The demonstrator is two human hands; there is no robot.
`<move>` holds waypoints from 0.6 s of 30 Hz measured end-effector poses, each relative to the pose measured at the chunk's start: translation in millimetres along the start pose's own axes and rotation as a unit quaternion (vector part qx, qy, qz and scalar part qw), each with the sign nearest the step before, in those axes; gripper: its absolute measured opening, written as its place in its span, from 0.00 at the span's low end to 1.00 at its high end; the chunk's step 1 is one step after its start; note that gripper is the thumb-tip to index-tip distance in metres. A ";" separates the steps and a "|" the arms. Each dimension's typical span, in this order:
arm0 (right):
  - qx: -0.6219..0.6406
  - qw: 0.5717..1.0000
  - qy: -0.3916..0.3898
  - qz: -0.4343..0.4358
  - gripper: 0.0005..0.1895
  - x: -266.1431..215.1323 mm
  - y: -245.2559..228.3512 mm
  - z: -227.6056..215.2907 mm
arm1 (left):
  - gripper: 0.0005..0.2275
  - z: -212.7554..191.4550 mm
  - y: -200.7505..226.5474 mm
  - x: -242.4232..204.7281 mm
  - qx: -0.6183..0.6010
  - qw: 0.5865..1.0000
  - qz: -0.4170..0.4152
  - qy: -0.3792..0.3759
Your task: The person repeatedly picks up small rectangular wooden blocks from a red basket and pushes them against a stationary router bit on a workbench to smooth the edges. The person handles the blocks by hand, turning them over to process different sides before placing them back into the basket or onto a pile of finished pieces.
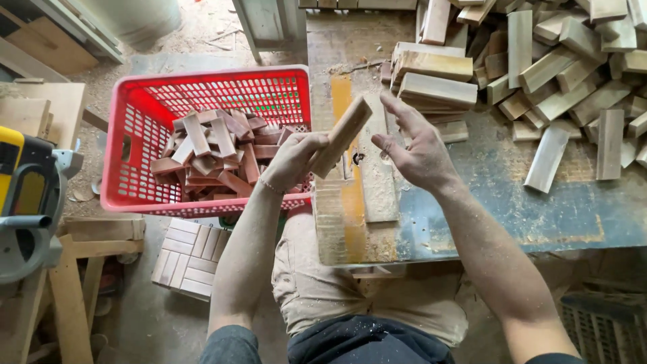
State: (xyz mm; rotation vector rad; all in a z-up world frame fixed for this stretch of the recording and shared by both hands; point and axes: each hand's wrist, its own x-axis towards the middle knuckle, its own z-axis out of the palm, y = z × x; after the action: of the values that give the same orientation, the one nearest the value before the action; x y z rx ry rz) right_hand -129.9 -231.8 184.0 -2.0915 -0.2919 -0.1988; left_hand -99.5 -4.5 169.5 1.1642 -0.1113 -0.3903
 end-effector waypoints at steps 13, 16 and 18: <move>0.298 0.949 -0.054 0.092 0.22 -45.8 -14.1 29.1 | 0.14 -81.0 -62.9 -83.8 -0.185 0.982 0.011 -0.046; 0.283 0.949 -0.079 0.117 0.17 -53.5 -20.2 31.3 | 0.12 -84.3 -76.7 -73.4 -0.111 0.989 0.085 0.054; 0.264 0.950 -0.114 0.124 0.10 -57.0 -26.1 31.6 | 0.14 -79.3 -68.4 -70.1 -0.069 0.986 0.126 0.079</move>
State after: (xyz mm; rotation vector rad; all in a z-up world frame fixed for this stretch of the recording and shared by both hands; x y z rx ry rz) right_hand -191.3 -199.0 174.6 -1.5952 -0.1900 0.2529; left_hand -158.5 66.5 83.7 1.0240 -0.0910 -0.0795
